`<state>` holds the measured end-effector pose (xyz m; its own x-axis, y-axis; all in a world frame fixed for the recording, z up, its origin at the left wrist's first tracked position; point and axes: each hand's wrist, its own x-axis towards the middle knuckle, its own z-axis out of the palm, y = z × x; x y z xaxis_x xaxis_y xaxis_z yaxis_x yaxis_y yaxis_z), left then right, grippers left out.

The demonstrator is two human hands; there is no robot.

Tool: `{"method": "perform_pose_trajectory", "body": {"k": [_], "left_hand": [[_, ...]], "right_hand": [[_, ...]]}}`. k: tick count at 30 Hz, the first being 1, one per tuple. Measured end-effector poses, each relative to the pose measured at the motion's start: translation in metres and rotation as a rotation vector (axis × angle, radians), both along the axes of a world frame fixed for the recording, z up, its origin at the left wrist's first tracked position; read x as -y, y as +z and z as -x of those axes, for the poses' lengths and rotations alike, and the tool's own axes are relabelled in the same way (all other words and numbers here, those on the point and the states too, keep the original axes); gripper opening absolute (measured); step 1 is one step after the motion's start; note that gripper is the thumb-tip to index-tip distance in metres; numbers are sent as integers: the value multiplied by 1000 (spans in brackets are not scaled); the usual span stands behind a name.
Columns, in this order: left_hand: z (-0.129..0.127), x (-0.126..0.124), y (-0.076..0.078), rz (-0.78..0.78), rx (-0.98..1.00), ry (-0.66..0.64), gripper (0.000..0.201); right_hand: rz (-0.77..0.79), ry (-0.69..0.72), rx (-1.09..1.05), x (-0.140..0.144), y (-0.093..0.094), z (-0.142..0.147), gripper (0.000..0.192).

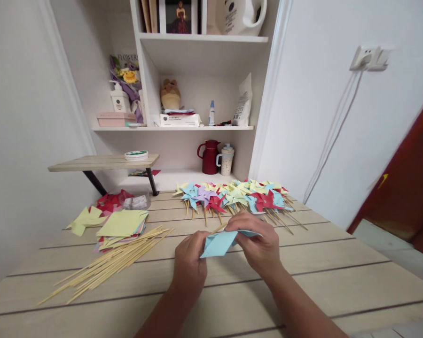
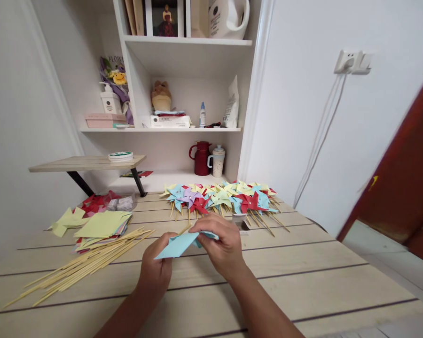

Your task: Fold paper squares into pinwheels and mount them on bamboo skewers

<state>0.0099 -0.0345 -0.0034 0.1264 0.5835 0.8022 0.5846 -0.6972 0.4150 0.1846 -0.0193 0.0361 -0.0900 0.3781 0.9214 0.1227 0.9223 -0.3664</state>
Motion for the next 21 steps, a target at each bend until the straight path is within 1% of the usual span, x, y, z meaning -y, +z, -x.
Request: {"method": "perform_pose_trajectory", "body": {"k": [3, 5, 9, 12, 21], "left_hand": [[-1, -4, -7, 80, 41, -20, 24], [-1, -6, -9, 93, 63, -34, 23], [-2, -3, -2, 90, 75, -67, 20], [-2, 1, 3, 85, 67, -68, 20], [-1, 3, 1, 41, 40, -35, 22]], "right_hand": [[-4, -6, -4, 1, 2, 1, 15], [-5, -7, -8, 1, 2, 1, 14], [4, -8, -9, 1, 2, 1, 15], [5, -4, -16, 1, 1, 1, 17], [10, -6, -19, 0, 1, 0, 17]]}}
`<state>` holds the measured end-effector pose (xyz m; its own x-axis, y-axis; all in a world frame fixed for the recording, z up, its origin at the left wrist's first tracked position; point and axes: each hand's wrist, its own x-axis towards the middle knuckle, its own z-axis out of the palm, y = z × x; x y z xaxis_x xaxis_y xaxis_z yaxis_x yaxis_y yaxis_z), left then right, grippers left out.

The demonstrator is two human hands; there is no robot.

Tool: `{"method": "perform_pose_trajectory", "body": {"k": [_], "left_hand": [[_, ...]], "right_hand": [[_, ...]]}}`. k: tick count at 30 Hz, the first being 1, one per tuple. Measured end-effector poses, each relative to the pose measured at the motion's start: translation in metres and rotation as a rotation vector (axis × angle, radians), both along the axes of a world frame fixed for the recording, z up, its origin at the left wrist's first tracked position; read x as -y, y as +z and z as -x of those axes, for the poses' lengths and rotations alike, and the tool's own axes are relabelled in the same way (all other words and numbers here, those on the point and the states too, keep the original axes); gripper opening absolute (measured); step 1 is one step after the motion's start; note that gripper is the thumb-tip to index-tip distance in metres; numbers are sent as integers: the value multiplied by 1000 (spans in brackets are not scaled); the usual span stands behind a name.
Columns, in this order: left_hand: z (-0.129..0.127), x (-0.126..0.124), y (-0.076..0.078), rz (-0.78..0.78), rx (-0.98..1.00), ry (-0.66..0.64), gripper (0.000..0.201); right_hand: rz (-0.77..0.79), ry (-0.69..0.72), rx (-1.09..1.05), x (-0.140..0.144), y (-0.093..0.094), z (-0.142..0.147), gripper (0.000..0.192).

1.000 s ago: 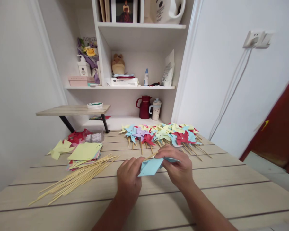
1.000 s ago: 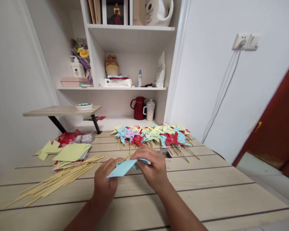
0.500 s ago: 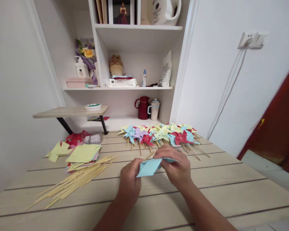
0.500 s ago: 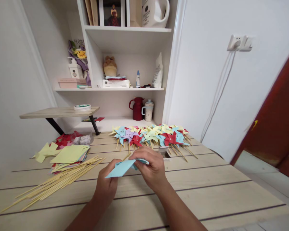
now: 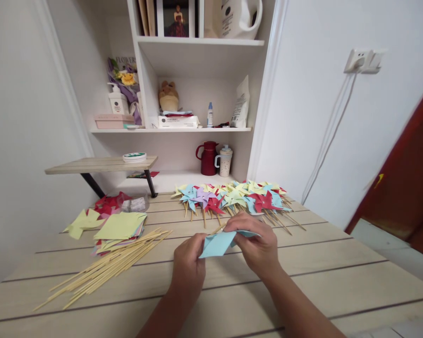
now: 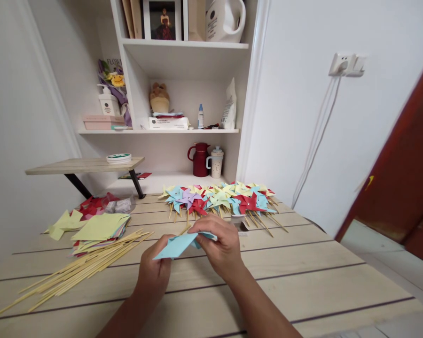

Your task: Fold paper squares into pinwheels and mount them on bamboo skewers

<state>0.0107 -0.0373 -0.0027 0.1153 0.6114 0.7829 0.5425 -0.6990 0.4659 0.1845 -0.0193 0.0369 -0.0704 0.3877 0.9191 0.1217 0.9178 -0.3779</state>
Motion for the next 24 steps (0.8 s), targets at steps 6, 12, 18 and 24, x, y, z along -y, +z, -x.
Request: {"method": "perform_pose_trajectory", "body": {"k": [6, 12, 18, 24], "left_hand": [[0, -1, 2, -17, -27, 29, 23], [2, -1, 0, -107, -90, 100, 24], [6, -1, 14, -428, -227, 249, 26], [8, -1, 23, -637, -265, 311, 20]], "right_hand": [[-3, 8, 9, 0, -1, 0, 19], [4, -6, 17, 0, -2, 1, 18], [-1, -28, 27, 3, 1, 1, 17], [-26, -17, 5, 0, -1, 1, 21]]}}
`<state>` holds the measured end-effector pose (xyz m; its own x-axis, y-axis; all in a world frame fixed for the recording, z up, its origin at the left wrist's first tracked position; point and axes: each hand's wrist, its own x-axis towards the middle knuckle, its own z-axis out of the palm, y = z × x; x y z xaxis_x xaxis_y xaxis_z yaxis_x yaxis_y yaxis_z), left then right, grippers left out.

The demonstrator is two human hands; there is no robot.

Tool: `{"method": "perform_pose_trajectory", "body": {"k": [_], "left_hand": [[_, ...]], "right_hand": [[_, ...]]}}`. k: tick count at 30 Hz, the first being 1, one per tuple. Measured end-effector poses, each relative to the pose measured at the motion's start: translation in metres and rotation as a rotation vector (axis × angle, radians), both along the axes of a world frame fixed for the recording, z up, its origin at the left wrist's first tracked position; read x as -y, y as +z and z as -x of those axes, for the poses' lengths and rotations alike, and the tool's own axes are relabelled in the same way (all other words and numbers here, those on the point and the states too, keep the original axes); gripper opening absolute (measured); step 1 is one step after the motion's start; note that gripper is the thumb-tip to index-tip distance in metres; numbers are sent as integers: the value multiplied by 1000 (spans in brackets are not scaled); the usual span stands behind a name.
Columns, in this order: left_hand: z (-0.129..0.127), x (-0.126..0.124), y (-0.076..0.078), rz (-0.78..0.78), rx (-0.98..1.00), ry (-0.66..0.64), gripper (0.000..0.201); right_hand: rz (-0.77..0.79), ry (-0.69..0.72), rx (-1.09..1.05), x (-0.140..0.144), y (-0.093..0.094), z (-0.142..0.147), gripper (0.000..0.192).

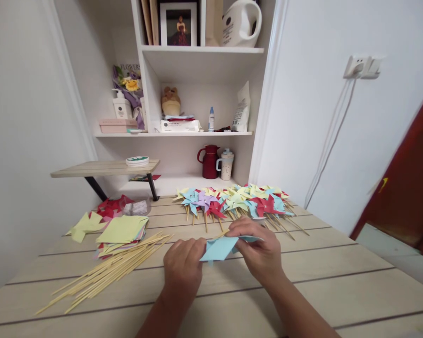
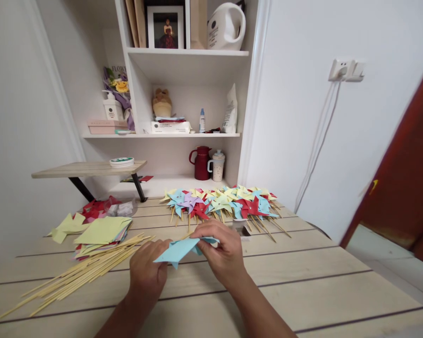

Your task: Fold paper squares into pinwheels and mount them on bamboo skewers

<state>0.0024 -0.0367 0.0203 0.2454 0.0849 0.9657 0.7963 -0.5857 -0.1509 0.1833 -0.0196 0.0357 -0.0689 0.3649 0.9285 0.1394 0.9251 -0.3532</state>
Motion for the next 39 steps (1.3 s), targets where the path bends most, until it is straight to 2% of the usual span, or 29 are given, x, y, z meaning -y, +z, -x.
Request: {"method": "perform_pose_trajectory", "body": {"k": [4, 8, 13, 17, 25, 30, 39], "left_hand": [[1, 1, 0, -19, -28, 7, 18], [1, 3, 0, -12, -32, -4, 15], [3, 2, -1, -4, -34, 4, 13], [4, 2, -3, 16, -56, 12, 16], [2, -2, -3, 262, 20, -126, 22], [3, -6, -2, 218, 45, -143, 19], [1, -2, -1, 164, 119, -83, 19]], "right_hand": [[51, 21, -73, -2, -9, 0, 22], [136, -18, -140, -2, -13, -1, 34], [46, 74, -47, -3, -8, -2, 22], [70, 22, -17, -2, -6, -2, 19], [18, -91, -23, -4, -5, -6, 21], [15, -119, -19, -5, -4, -10, 20], [-10, -113, 27, -3, -3, -8, 21]]}}
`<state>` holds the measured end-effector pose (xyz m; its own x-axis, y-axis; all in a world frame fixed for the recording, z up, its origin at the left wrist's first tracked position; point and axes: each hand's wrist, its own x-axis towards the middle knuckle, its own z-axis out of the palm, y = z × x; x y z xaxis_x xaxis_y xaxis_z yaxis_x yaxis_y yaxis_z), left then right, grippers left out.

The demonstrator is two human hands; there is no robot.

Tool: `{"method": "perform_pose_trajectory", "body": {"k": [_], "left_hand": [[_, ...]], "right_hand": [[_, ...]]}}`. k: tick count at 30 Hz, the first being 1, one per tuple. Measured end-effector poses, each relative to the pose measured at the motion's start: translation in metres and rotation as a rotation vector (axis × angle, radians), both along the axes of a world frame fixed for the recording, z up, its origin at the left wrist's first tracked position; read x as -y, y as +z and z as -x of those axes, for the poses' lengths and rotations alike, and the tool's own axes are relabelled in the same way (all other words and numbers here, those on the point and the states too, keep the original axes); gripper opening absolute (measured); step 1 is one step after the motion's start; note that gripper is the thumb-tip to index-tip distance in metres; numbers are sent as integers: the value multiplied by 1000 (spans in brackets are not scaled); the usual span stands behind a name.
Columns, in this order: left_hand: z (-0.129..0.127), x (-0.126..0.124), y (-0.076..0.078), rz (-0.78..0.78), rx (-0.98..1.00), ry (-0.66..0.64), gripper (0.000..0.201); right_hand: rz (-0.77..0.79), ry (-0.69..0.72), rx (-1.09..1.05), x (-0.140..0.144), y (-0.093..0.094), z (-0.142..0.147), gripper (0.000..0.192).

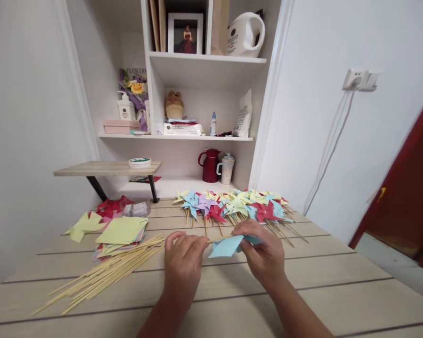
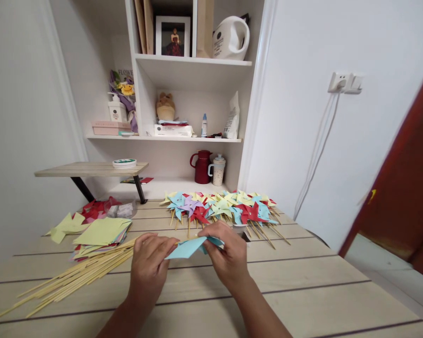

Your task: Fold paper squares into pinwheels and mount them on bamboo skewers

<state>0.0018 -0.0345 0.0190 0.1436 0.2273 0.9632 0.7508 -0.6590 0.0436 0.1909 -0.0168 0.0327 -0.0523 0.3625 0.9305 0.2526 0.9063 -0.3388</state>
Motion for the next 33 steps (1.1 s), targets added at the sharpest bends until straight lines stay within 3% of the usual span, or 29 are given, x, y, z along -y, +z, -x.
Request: {"method": "perform_pose_trajectory", "body": {"k": [21, 24, 29, 31, 33], "left_hand": [[3, -2, -7, -5, 40, 84, 18], [3, -8, -11, 187, 176, 25, 17], [2, -16, -13, 907, 740, -280, 20], [2, -16, -13, 1033, 909, -386, 22], [3, -16, -13, 1060, 980, -457, 24]], "right_hand": [[26, 10, -76, -9, -8, -2, 39], [54, -4, -166, -10, -8, -2, 40], [189, -89, -421, -13, -6, -1, 37], [285, -102, -490, -15, -5, -1, 35], [385, -80, -526, -16, -5, 0, 34]]}}
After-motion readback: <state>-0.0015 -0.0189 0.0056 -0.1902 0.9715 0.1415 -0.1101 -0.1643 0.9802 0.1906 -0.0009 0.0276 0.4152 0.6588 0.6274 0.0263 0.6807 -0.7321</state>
